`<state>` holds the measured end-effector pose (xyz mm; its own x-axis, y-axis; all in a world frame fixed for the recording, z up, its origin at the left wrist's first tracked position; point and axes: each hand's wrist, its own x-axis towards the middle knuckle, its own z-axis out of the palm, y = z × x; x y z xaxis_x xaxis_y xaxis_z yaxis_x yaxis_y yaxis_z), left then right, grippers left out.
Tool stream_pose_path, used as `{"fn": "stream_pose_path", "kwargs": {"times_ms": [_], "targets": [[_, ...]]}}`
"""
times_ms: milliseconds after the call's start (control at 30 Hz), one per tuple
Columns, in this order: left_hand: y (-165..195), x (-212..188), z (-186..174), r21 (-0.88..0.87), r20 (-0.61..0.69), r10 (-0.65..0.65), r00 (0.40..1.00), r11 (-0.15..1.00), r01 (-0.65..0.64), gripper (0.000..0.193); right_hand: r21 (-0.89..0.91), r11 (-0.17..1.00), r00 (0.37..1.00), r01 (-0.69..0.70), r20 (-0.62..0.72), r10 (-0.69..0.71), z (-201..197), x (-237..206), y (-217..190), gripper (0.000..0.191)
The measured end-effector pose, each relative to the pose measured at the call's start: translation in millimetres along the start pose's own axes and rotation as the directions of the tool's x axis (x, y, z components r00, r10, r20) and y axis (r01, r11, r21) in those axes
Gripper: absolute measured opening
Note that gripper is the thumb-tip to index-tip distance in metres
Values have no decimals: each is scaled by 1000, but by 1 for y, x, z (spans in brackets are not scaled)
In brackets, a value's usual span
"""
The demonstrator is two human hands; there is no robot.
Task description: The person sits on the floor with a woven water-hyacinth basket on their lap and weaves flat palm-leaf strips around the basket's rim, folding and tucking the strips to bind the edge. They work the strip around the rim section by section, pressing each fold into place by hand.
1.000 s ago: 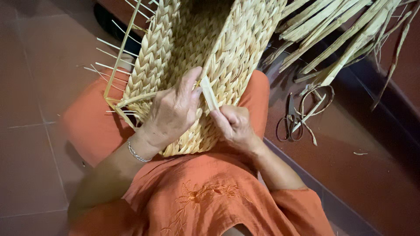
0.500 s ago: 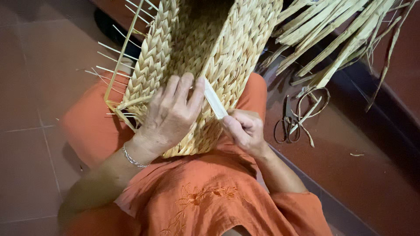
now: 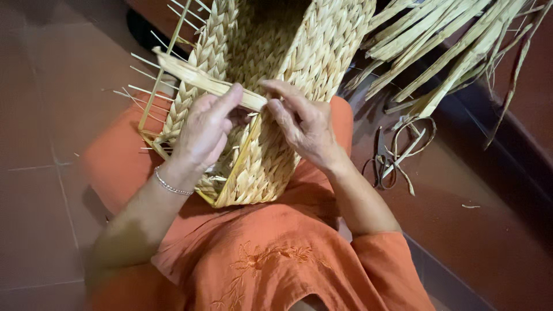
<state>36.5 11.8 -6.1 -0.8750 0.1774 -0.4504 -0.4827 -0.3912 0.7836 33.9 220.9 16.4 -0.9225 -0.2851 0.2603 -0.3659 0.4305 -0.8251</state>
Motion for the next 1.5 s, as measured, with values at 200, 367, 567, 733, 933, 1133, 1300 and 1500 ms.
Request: {"fn": "stream_pose_path", "kwargs": {"times_ms": [200, 367, 567, 733, 933, 1133, 1300, 1500], "targets": [[2, 1, -5, -89, 113, 66, 991, 995, -56, 22, 177, 981, 993, 82, 65, -95, -3, 13, 11, 13], [31, -5, -13, 134, -96, 242, 965, 964, -229, 28, 110, 991, 985, -73, 161, 55, -6, 19, 8, 10], [40, -10, -14, 904, 309, 747, 589, -39, -426, 49, 258, 962, 993, -86, 103, 61, -1, 15, 8, 12], [27, -13, -16, 847, 515, 437, 738, -130, -515, 45, 323, 945, 998, -59, 54, 44, 5, 0, 12, 18], [26, -2, -25, 875, 448, 384, 807, -2, -485, 23, 488, 845, 971, -218, 196, 137, -5, -13, 14, 41], [36, 1, -29, 406, 209, 191, 959, 875, -263, 19, 444, 868, 973, -221, 159, 167, 4, -22, 13, 56], [32, 0, -18, -4, 332, 83, 940, 996, -87, 19, 435, 868, 971, -239, 127, 204, 5, -22, 10, 58], [27, 4, -10, 80, 302, 29, 953, 995, -55, 27, 451, 866, 976, -217, 106, 189, 5, -21, 7, 55]]}}
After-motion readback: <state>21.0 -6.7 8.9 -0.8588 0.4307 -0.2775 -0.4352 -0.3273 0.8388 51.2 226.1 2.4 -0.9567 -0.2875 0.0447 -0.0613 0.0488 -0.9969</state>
